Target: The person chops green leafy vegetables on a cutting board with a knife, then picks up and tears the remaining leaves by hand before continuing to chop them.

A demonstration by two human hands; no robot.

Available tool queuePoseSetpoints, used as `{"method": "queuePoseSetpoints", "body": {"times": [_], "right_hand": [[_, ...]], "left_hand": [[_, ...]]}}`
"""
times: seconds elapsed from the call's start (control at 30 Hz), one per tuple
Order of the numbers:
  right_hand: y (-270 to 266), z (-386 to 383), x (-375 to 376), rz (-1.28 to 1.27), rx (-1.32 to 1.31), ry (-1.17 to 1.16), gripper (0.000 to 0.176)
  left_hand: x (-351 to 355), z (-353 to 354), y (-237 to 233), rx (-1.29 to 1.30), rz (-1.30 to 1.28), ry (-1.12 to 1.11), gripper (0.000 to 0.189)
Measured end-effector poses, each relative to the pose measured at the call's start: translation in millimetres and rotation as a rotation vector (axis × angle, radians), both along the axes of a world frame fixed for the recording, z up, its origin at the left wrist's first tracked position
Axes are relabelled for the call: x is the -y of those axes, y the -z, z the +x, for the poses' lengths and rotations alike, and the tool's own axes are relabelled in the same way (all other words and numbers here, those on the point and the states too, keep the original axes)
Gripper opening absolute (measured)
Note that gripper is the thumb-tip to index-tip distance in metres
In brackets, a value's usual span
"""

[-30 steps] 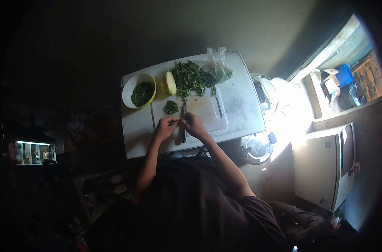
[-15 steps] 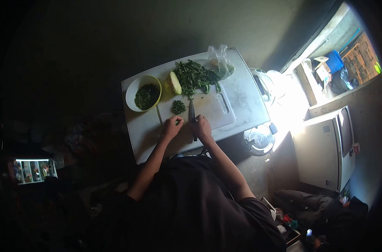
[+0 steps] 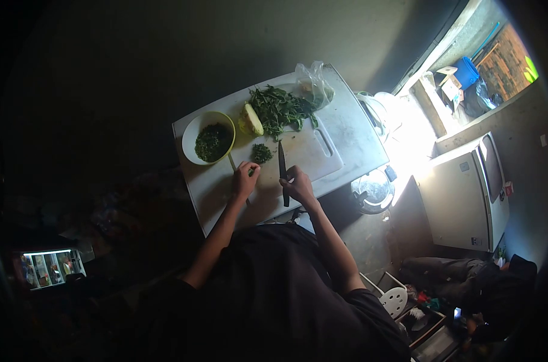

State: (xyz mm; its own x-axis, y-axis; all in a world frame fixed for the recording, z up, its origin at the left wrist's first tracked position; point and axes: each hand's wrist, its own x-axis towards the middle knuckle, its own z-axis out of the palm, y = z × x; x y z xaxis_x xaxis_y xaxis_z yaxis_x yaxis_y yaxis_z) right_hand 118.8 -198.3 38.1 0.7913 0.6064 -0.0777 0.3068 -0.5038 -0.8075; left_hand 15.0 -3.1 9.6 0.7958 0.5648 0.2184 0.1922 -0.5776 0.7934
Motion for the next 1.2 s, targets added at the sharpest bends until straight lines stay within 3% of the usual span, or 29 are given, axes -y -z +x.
{"method": "queuePoseSetpoints", "body": {"times": [0.07, 0.27, 0.33, 0.47, 0.8, 1.07, 1.2], "right_hand": [[-7, -9, -4, 0.062, 0.058, -0.022, 0.034], [-19, -29, -23, -0.049, 0.093, -0.172, 0.025], [-19, -33, -28, -0.245, 0.162, -0.249, 0.021], [-10, -32, -31, -0.254, 0.221, -0.321, 0.021], [-13, -25, -32, -0.276, 0.25, -0.286, 0.021], [-29, -35, -26, -0.259, 0.302, -0.361, 0.054], [-21, -36, -21, -0.248, 0.314, -0.361, 0.058]], "left_hand": [[-5, -2, -5, -0.019, -0.013, -0.013, 0.009], [-16, -8, 4, -0.079, 0.034, -0.097, 0.012], [-19, -11, 5, -0.084, 0.099, -0.087, 0.013], [-21, -10, 2, -0.095, 0.153, -0.106, 0.01], [-23, 3, 8, -0.068, 0.22, -0.093, 0.01], [-20, 1, 7, -0.057, 0.242, -0.103, 0.009], [-20, 1, 8, -0.038, 0.251, -0.098, 0.007]]}}
